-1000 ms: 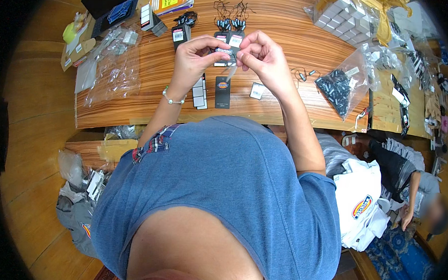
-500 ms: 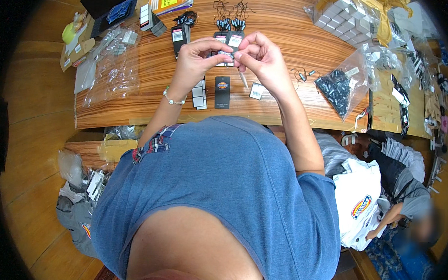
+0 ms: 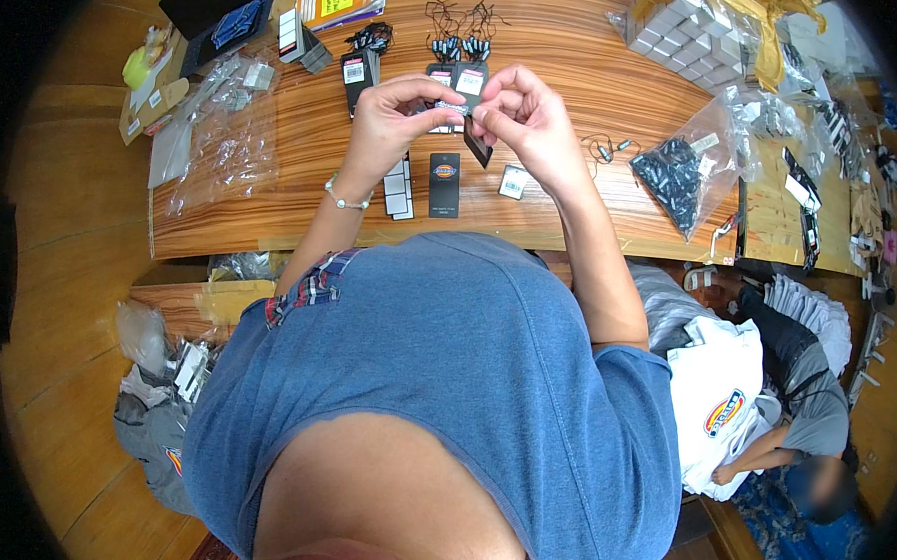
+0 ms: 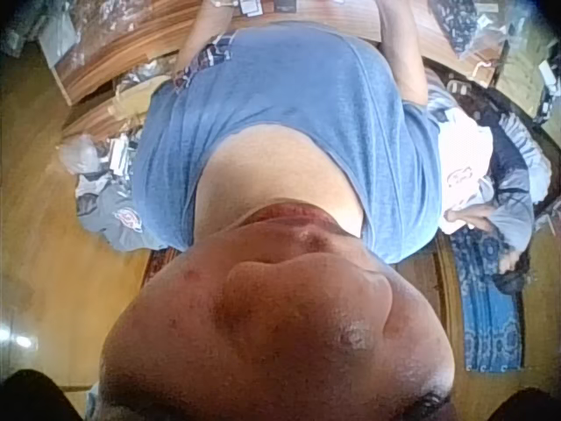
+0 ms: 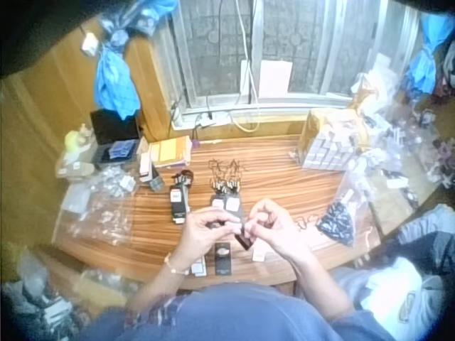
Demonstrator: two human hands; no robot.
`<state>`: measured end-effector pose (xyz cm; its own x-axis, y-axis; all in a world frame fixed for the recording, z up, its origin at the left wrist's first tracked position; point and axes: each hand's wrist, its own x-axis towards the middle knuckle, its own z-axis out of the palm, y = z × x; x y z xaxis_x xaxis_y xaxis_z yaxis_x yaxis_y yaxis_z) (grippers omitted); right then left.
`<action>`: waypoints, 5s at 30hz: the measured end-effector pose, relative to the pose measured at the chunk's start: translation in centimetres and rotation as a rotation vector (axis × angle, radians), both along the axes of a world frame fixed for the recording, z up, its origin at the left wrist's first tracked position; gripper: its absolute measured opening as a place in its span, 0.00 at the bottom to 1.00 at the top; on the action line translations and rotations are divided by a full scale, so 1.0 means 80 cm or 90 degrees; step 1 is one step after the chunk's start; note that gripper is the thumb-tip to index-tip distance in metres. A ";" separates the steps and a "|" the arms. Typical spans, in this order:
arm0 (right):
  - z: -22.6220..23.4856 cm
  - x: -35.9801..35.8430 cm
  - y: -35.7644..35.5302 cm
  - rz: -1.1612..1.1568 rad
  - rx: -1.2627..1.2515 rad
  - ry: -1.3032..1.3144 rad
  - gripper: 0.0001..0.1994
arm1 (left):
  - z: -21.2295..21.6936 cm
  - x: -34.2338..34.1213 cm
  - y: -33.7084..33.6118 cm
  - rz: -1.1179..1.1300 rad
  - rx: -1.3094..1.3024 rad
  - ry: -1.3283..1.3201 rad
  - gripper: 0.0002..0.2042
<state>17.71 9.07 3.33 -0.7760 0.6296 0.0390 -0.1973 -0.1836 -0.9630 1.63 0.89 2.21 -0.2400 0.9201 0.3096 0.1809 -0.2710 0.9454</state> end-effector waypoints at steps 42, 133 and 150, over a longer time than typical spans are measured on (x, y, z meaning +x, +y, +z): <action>-0.109 -0.075 0.097 -0.095 -0.286 0.004 0.12 | -0.129 -0.036 0.044 -0.013 -0.183 -0.177 0.16; -0.095 0.118 0.068 -0.196 0.448 -0.346 0.04 | -0.088 0.073 0.013 -0.172 -0.113 0.047 0.08; -0.080 0.082 0.045 0.053 -0.345 0.195 0.09 | -0.098 0.015 -0.034 -0.174 -0.224 -0.094 0.09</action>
<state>24.25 12.67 -3.06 -0.8276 0.5598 -0.0403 -0.4131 -0.6563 -0.6313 2.83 -1.86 -5.59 0.0074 0.9986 -0.0517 0.0049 0.0516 0.9987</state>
